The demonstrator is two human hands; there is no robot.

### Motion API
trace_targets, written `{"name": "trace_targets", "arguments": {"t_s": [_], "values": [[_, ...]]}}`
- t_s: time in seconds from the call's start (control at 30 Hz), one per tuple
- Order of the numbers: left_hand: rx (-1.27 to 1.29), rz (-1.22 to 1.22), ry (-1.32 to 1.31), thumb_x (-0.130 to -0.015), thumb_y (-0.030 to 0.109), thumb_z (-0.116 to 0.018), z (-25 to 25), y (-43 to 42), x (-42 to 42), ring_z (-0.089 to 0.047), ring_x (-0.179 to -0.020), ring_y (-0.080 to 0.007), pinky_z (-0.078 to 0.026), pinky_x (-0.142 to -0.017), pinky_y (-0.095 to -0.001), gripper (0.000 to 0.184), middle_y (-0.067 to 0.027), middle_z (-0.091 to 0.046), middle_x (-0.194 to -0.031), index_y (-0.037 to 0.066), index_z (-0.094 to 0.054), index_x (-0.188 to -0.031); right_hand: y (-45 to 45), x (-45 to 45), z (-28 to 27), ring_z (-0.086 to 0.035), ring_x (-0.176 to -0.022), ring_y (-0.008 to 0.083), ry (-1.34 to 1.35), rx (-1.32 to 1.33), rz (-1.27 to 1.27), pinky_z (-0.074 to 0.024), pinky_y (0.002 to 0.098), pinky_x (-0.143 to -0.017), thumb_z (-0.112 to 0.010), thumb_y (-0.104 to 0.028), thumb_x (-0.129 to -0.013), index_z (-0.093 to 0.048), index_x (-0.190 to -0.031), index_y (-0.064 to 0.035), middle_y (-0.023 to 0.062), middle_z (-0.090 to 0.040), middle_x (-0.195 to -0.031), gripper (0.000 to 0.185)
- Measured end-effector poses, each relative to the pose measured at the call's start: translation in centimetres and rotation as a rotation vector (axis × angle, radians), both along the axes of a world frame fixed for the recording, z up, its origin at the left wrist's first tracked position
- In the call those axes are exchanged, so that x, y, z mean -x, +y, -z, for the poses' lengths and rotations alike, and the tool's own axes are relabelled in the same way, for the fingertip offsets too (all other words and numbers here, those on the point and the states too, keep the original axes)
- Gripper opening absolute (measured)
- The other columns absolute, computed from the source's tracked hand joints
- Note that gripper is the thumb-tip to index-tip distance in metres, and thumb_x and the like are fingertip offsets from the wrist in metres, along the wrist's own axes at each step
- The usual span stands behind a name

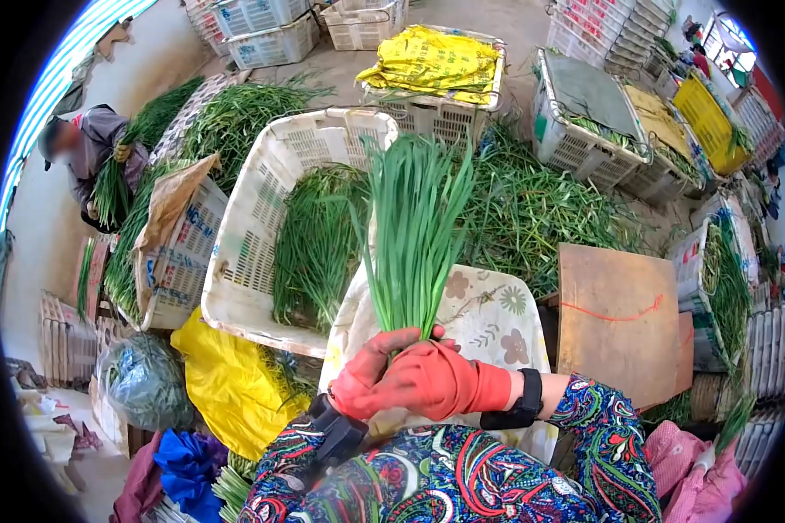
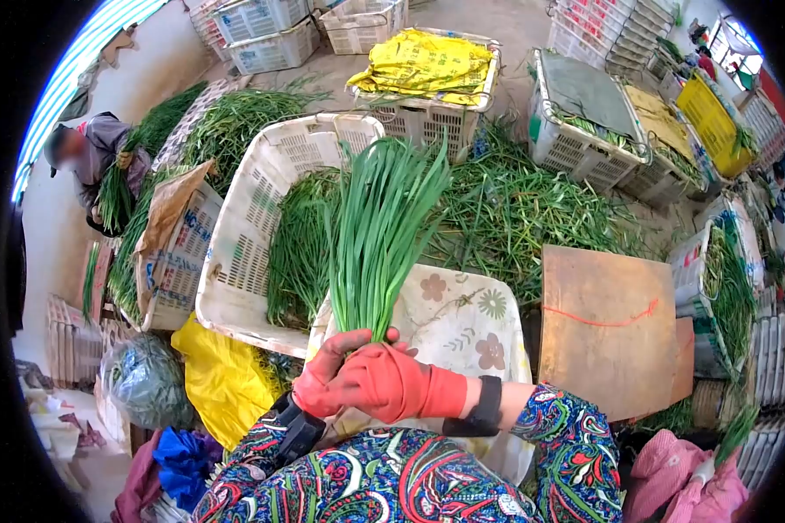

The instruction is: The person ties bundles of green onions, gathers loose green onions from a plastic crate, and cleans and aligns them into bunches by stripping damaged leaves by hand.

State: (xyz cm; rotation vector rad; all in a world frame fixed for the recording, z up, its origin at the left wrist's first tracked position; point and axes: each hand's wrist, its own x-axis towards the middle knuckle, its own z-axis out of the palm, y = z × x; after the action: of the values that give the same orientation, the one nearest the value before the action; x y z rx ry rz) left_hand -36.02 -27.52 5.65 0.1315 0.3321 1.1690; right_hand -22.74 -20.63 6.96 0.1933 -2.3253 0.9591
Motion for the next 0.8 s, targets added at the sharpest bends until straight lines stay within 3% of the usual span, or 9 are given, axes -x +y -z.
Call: {"name": "trace_targets", "arguments": {"t_s": [0.07, 0.17, 0.3, 0.33, 0.53, 0.63, 0.7, 0.77, 0.8], "values": [[-0.294, -0.163, 0.459, -0.081, 0.019, -0.058, 0.7, -0.7, -0.1, -0.048, -0.109, -0.0237, -0.039, -0.095, -0.0358, 0.040, -0.0150, -0.049, -0.120, 0.002, -0.046, -0.115, 0.0, -0.1, -0.5, -0.058, -0.072, 0.0201, -0.057, 0.173, -0.059, -0.0435, 0.0309, -0.070, -0.056, -0.004, -0.076, -0.058, -0.112, -0.0123, 0.0077, -0.061, -0.081, 0.037], [0.384, 0.055, 0.248, -0.078, 0.014, -0.060, -0.4, 1.5, 0.8, -0.056, -0.092, -0.0223, -0.045, -0.084, -0.0345, 0.035, -0.0111, -0.057, -0.100, 0.002, -0.051, -0.109, 0.0, -0.6, -2.3, -0.058, -0.072, 0.0158, -0.349, 0.709, -0.254, -0.0440, 0.0272, -0.067, -0.050, -0.002, -0.078, -0.061, -0.107, -0.0103, 0.0045, -0.062, -0.078, 0.033], [0.196, -0.051, 0.459, -0.072, 0.008, -0.060, 0.1, 2.1, 1.7, -0.055, -0.074, -0.0172, -0.048, -0.069, -0.0303, 0.028, -0.0063, -0.056, -0.083, -0.001, -0.053, -0.097, 1.0, -1.3, -3.6, -0.055, -0.069, 0.0091, -0.927, 1.117, -0.281, -0.0450, 0.0256, -0.066, -0.047, -0.016, -0.083, -0.061, -0.108, -0.0107, 0.0021, -0.062, -0.078, 0.030], [0.193, 0.000, 0.532, -0.071, 0.009, -0.061, 0.5, 2.1, 2.5, -0.056, -0.070, -0.0172, -0.048, -0.064, -0.0292, 0.029, -0.0057, -0.056, -0.081, 0.000, -0.053, -0.097, 1.9, -1.2, -2.3, -0.056, -0.068, 0.0093, -1.118, 1.141, -0.262, -0.0453, 0.0258, -0.065, -0.044, -0.031, -0.086, -0.060, -0.110, -0.0110, 0.0036, -0.063, -0.081, 0.036], [-0.064, 0.095, 0.991, -0.065, 0.006, -0.066, 1.9, 1.8, 5.3, -0.058, -0.080, -0.0179, -0.049, -0.067, -0.0297, 0.048, -0.0073, -0.058, -0.093, 0.001, -0.049, -0.109, 5.3, -0.2, 5.3, -0.058, -0.096, 0.0253, -0.543, 2.126, 0.128, -0.0496, 0.0345, -0.076, -0.034, -0.054, -0.087, -0.048, -0.108, -0.0106, 0.0100, -0.059, -0.106, 0.050], [-0.303, -0.045, 1.708, -0.070, 0.008, -0.059, 4.2, 0.8, 6.9, -0.058, -0.094, -0.0320, -0.047, -0.076, -0.0341, 0.059, -0.0174, -0.058, -0.101, 0.003, -0.038, -0.124, 5.4, 0.6, 5.3, -0.058, -0.095, 0.0227, -0.645, 1.790, -0.010, -0.0479, 0.0339, -0.077, -0.035, -0.051, -0.087, -0.045, -0.117, -0.0058, 0.0112, -0.059, -0.104, 0.055], [-0.300, -0.048, 1.975, -0.073, 0.006, -0.054, 2.9, -0.1, 7.9, -0.056, -0.092, -0.0390, -0.046, -0.075, -0.0376, 0.059, -0.0246, -0.056, -0.103, 0.007, -0.034, -0.128, 5.1, -0.2, 8.0, -0.058, -0.094, 0.0242, -1.095, 1.043, 0.067, -0.0460, 0.0329, -0.080, -0.036, -0.046, -0.088, -0.040, -0.124, -0.0049, 0.0122, -0.058, -0.108, 0.055], [-0.407, 0.001, 2.107, -0.073, 0.003, -0.052, 4.5, -0.7, 10.3, -0.056, -0.082, -0.0414, -0.047, -0.069, -0.0422, 0.064, -0.0255, -0.056, -0.094, 0.016, -0.031, -0.132, 3.3, -0.7, 4.1, -0.056, -0.094, 0.0299, -1.082, 0.170, -0.105, -0.0439, 0.0330, -0.084, -0.048, -0.036, -0.082, -0.036, -0.129, -0.0080, 0.0139, -0.053, -0.115, 0.056], [-0.326, 0.204, 2.394, -0.072, 0.004, -0.054, 2.4, -1.0, 9.9, -0.057, -0.073, -0.0385, -0.046, -0.063, -0.0433, 0.068, -0.0223, -0.055, -0.082, 0.021, -0.029, -0.133, 1.5, -0.2, 2.3, -0.056, -0.095, 0.0310, -1.031, 0.271, -0.075, -0.0438, 0.0333, -0.085, -0.051, -0.033, -0.079, -0.036, -0.129, -0.0088, 0.0144, -0.052, -0.117, 0.057]]}}
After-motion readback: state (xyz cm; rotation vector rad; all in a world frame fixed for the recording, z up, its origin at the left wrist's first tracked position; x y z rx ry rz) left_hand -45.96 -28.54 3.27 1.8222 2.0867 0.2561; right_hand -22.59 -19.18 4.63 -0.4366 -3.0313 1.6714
